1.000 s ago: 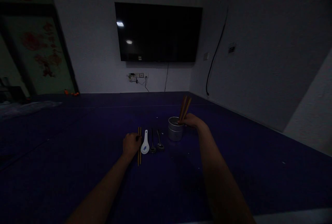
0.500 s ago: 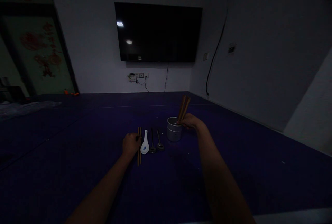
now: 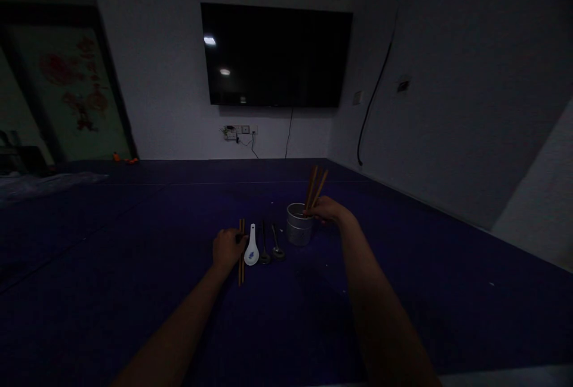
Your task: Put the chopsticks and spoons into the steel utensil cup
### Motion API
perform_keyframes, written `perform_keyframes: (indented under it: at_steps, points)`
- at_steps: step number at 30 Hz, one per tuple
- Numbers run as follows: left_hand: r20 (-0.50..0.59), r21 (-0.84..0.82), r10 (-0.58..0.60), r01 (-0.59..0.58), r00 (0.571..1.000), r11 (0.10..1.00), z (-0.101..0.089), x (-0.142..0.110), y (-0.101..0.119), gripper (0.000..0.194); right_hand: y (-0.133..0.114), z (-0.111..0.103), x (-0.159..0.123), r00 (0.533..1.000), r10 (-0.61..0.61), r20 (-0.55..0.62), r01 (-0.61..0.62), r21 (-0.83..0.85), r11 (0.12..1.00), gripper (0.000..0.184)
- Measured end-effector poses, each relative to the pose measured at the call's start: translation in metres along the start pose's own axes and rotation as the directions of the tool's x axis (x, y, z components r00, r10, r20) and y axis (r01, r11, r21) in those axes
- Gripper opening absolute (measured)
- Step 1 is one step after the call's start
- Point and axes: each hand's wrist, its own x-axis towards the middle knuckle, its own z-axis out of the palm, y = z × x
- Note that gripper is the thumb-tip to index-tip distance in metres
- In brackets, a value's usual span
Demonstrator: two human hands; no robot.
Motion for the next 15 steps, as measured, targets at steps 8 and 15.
perform_keyframes:
  at_steps: [8,15]
  points:
    - [-0.006,0.008,-0.029,0.029,1.0,1.0,0.0,0.0,0.0,0.027,0.002,-0.001,0.0,1.0,-0.01,0.019,0.01,-0.008,1.0,0.013]
    - [-0.001,0.026,-0.036,0.036,0.999,0.999,0.002,0.001,-0.001,0.029,0.005,-0.019,-0.005,0.999,-0.025,-0.034,0.022,-0.082,0.996,0.033]
